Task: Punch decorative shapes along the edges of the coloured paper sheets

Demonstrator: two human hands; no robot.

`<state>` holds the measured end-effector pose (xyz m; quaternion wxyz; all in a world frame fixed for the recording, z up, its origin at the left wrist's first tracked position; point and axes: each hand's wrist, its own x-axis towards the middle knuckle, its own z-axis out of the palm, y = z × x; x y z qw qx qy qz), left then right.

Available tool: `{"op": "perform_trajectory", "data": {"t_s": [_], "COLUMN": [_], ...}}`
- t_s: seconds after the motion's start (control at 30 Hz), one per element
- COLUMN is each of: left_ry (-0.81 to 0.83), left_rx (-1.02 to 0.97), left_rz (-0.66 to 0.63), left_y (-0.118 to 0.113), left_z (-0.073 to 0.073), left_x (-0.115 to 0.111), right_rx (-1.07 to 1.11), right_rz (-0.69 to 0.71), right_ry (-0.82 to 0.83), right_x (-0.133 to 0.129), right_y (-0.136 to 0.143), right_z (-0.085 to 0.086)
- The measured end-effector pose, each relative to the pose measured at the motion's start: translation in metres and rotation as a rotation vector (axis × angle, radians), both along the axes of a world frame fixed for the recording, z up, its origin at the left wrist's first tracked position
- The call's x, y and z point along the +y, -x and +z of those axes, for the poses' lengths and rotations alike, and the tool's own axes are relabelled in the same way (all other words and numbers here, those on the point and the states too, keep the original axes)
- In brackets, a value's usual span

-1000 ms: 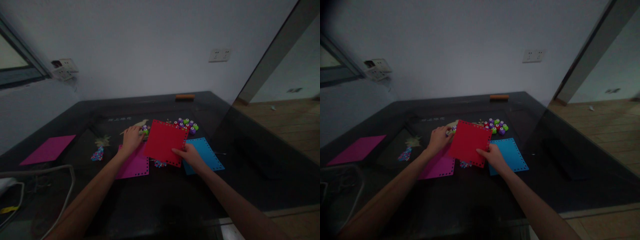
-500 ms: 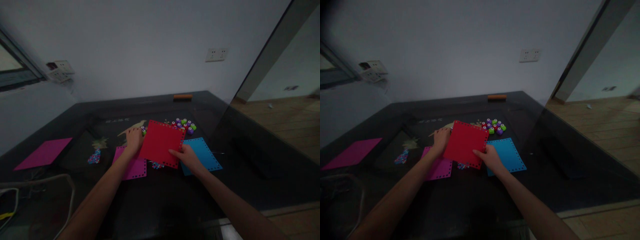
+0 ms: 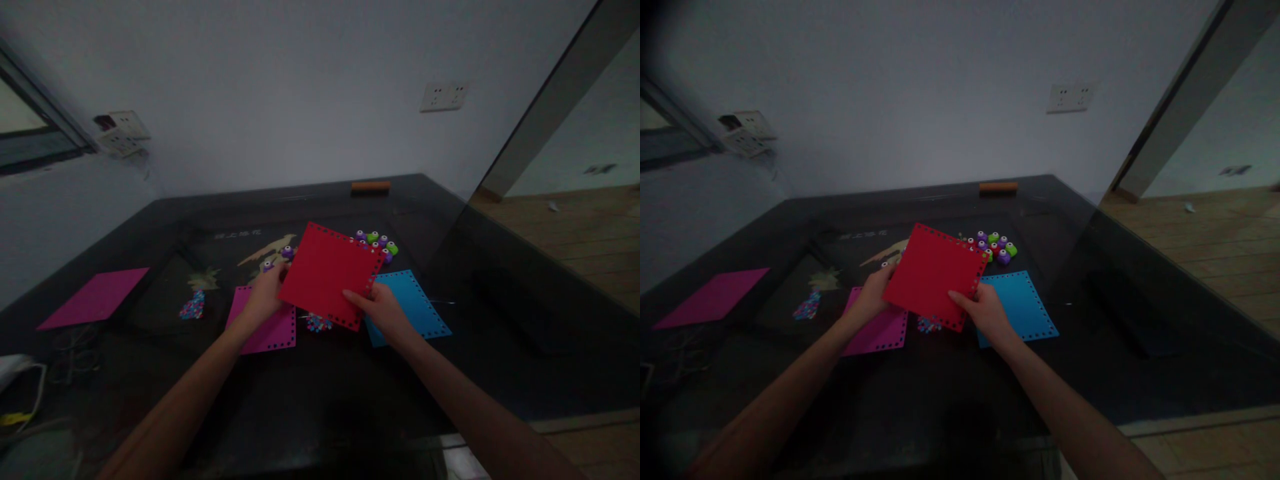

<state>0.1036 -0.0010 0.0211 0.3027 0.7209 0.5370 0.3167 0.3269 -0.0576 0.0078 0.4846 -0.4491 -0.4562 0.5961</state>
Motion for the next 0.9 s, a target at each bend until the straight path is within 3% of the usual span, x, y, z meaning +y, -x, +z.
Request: {"op": "perform_trajectory", "data": {"t_s": [0.13, 0.3, 0.67, 0.9], "left_ry": [0.183, 0.489, 0.613, 0.715], "left_rx": [-0.261, -0.441, -0.505, -0.745], "left_rz": [-0.015, -0.115, -0.151, -0.189], "left_y": [-0.006, -0.016, -0.018, -0.020], "left_z": [-0.002, -0.015, -0.010, -0.014], "left_x": [-0.029, -0.052, -0.062, -0.065], "right_rx": [0.055, 0.128, 0.164, 0.185], "right_rz": [-0.037, -0.058, -0.160, -0.228], "right_ry": [0.021, 0.067, 0.134, 0.079], "right_x": [-0.003, -0.005, -0.005, -0.005], "right_y": [0.003, 0.007, 0.012, 0.011], "right_z": [0.001, -0.004, -0.003, -0.006]}}
